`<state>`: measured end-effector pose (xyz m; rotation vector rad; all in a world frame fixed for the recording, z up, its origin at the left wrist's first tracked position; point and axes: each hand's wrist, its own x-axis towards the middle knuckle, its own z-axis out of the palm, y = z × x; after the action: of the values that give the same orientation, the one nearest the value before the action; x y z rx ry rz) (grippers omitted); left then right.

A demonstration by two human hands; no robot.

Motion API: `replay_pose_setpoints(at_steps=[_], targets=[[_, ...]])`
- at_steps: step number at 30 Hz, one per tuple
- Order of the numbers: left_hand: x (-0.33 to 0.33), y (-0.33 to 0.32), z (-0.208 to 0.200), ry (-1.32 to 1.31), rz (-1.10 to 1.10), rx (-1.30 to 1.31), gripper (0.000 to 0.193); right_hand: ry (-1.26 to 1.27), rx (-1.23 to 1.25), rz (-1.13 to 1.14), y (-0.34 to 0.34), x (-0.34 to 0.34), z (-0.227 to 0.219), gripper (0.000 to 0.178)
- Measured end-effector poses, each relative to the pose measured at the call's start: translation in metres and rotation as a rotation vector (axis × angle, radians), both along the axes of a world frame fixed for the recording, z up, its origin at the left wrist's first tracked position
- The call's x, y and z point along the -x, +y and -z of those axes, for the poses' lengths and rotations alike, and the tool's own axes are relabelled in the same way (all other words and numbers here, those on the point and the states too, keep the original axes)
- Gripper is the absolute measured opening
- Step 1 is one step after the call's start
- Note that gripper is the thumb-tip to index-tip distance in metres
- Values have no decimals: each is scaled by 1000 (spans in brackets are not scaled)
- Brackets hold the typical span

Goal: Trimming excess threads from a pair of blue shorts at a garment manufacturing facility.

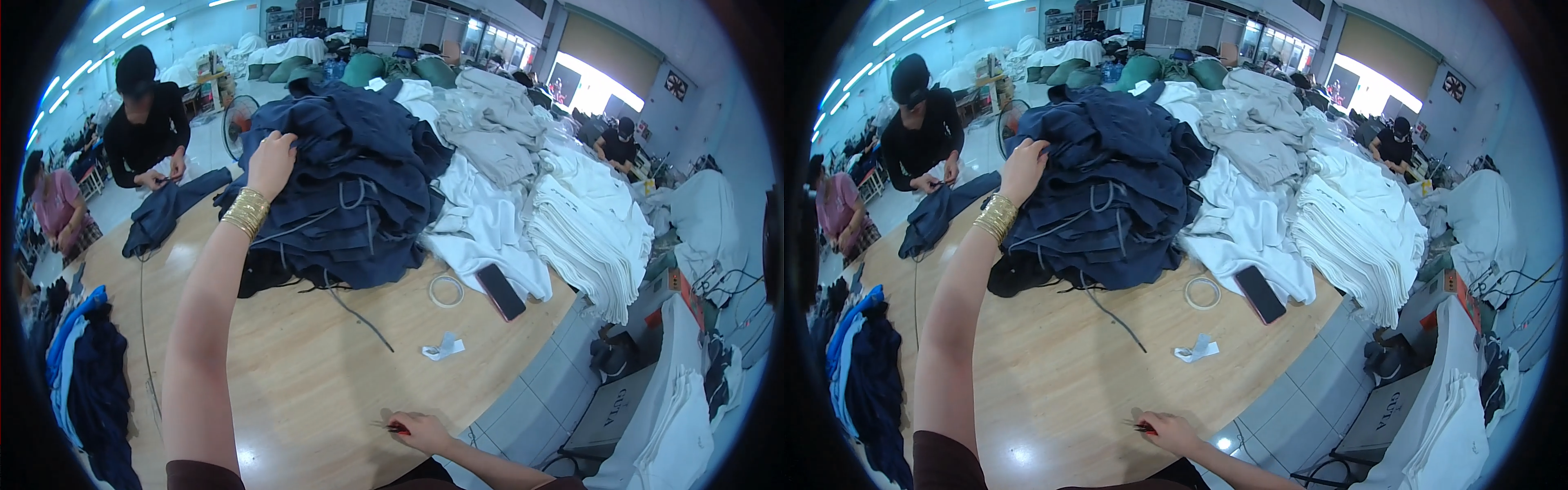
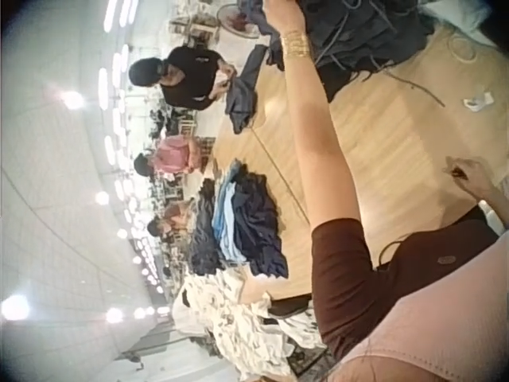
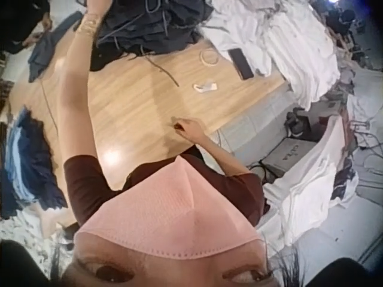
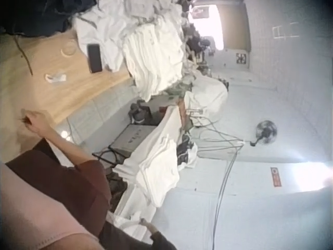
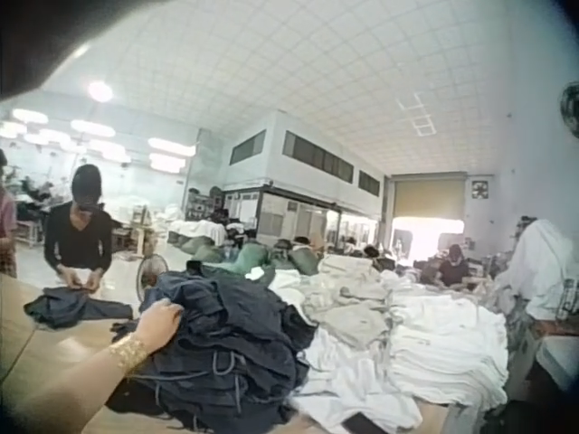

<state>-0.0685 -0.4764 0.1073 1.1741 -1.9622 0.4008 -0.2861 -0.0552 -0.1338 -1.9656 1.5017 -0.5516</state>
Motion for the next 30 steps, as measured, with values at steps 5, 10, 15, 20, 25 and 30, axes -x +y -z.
replay_pose_setpoints(at_steps=[5,10,15,20,25,30], targets=[[14,-14,3,-258,-157,-6,13,-39,41,-46,-3,5,4,28],[22,-18,6,-360,-130,245,11,-47,36,-43,-3,4,13,30],[30,-22,7,-288,-204,204,11,-68,35,-22,5,4,17,31],[38,-18,5,-351,-301,194,9,-109,144,-30,9,8,24,30],[38,12,6,-202,-64,281,11,-59,144,-12,2,2,23,32],[42,47,47,-77,34,295,10,-97,149,-48,-6,14,13,30]])
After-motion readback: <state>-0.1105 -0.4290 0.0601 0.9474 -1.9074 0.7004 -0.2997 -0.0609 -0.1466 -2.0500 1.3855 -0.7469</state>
